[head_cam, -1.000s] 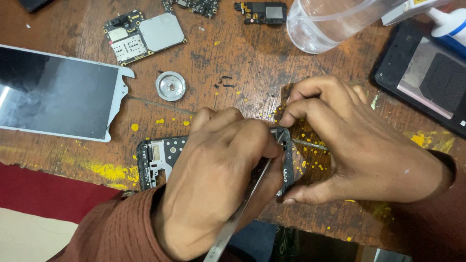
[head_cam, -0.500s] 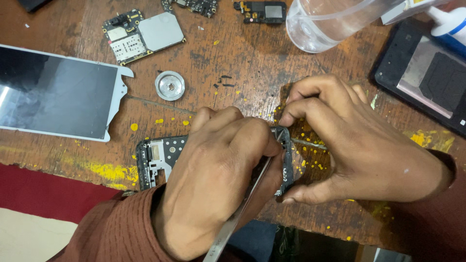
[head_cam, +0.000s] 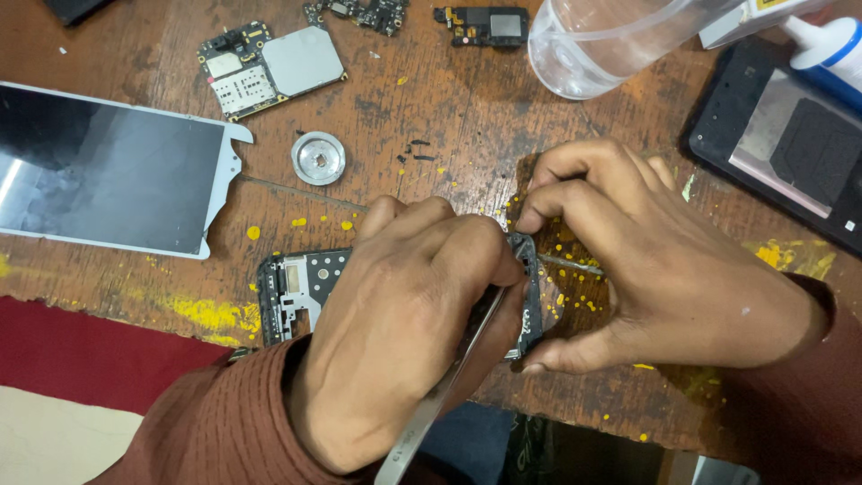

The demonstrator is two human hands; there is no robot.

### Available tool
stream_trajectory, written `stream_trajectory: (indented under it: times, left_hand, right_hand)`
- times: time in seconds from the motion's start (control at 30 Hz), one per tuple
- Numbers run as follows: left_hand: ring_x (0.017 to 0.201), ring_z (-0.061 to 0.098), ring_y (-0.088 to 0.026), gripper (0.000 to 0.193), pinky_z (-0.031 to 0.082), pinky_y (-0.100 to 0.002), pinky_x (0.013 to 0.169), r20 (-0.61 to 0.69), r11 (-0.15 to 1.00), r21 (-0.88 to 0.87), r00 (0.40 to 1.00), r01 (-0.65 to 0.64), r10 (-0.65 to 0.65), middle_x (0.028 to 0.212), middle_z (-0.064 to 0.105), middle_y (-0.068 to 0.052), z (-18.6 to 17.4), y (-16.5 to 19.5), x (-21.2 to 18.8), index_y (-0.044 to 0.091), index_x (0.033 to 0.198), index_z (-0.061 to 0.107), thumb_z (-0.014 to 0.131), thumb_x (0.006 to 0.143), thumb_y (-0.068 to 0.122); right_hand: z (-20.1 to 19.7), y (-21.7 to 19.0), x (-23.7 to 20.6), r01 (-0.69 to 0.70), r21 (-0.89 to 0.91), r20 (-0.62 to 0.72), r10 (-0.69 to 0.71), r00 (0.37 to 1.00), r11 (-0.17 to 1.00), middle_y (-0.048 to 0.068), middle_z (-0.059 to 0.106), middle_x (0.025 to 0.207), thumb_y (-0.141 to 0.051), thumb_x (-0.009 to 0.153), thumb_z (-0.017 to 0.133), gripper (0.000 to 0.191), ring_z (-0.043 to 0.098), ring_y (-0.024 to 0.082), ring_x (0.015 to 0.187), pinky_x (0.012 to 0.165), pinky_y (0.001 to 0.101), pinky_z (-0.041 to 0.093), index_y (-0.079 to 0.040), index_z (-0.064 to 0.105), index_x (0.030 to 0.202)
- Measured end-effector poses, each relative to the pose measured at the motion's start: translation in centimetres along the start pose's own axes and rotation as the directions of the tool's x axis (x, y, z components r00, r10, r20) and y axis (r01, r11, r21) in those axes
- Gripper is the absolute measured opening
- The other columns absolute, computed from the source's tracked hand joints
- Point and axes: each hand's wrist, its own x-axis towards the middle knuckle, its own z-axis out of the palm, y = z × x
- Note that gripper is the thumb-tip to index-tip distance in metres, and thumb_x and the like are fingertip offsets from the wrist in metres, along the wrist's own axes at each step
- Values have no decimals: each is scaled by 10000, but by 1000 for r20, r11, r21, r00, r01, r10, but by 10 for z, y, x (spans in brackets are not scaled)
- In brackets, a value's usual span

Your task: The person uses tweezers to remove small components from a disassembled smartphone chassis. The hands work on the internal frame while other phone parts and tools are scattered on the table.

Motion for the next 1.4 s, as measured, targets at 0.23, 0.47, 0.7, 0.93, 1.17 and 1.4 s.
stream_trajectory:
  times: [0.23, 0.47, 0.7, 0.93, 1.17, 1.4]
  left_hand:
    - [785, 595, -238, 237, 350, -397, 750, 13, 1000, -1, 1000, 9, -9, 779, 627, 2, 0, 1, 2, 121, 916, 587, 782, 785, 92]
    - [784, 597, -244, 240, 359, -401, 743, 13, 1000, -24, 1000, 6, -5, 775, 617, -5, 0, 1, 3, 118, 909, 580, 778, 776, 93]
    - [806, 593, -270, 242, 360, -416, 766, -19, 1000, -4, 1000, 7, -7, 788, 608, -28, 1, -1, 0, 104, 938, 577, 782, 808, 97]
    - [788, 594, -256, 224, 362, -417, 770, -15, 999, 31, 1000, 17, -16, 788, 619, -17, 3, 0, -1, 99, 939, 578, 777, 836, 101]
    - [794, 590, -257, 207, 357, -413, 760, -11, 1000, 23, 1000, 11, -11, 783, 611, -28, 1, 2, 2, 99, 922, 591, 780, 838, 94]
    - [810, 596, -259, 217, 363, -417, 779, -20, 1000, 17, 1000, 12, -11, 794, 634, -15, 1, 2, 2, 100, 937, 592, 775, 820, 103]
  right_hand:
    - [-1, -1, 1, -7, -7, 5, 7, 1000, 1000, 124, 462, 1244, -708, 526, 872, 997, 455, 307, 1232, 913, 444, 343, -86, 553, 1237]
    - [-4, -3, 1, 14, -15, -15, -14, 1000, 1000, 128, 465, 1273, -677, 543, 880, 971, 455, 313, 1252, 949, 462, 335, -86, 544, 1235]
    - [-1, 0, 0, -8, 23, 9, 8, 1000, 1000, 127, 460, 1260, -684, 534, 879, 990, 442, 303, 1244, 925, 441, 333, -92, 548, 1254]
    - [1, 2, 0, 22, 23, -14, -22, 1000, 999, 114, 465, 1247, -694, 545, 866, 992, 434, 300, 1270, 926, 438, 322, -78, 538, 1250]
    - [0, 2, 0, 22, 16, -9, -22, 1000, 1000, 122, 463, 1266, -702, 555, 862, 992, 428, 300, 1279, 936, 444, 325, -80, 542, 1259]
    - [1, 3, 0, 39, 24, -13, -39, 999, 999, 122, 450, 1262, -709, 559, 853, 991, 420, 307, 1286, 942, 442, 331, -82, 542, 1261]
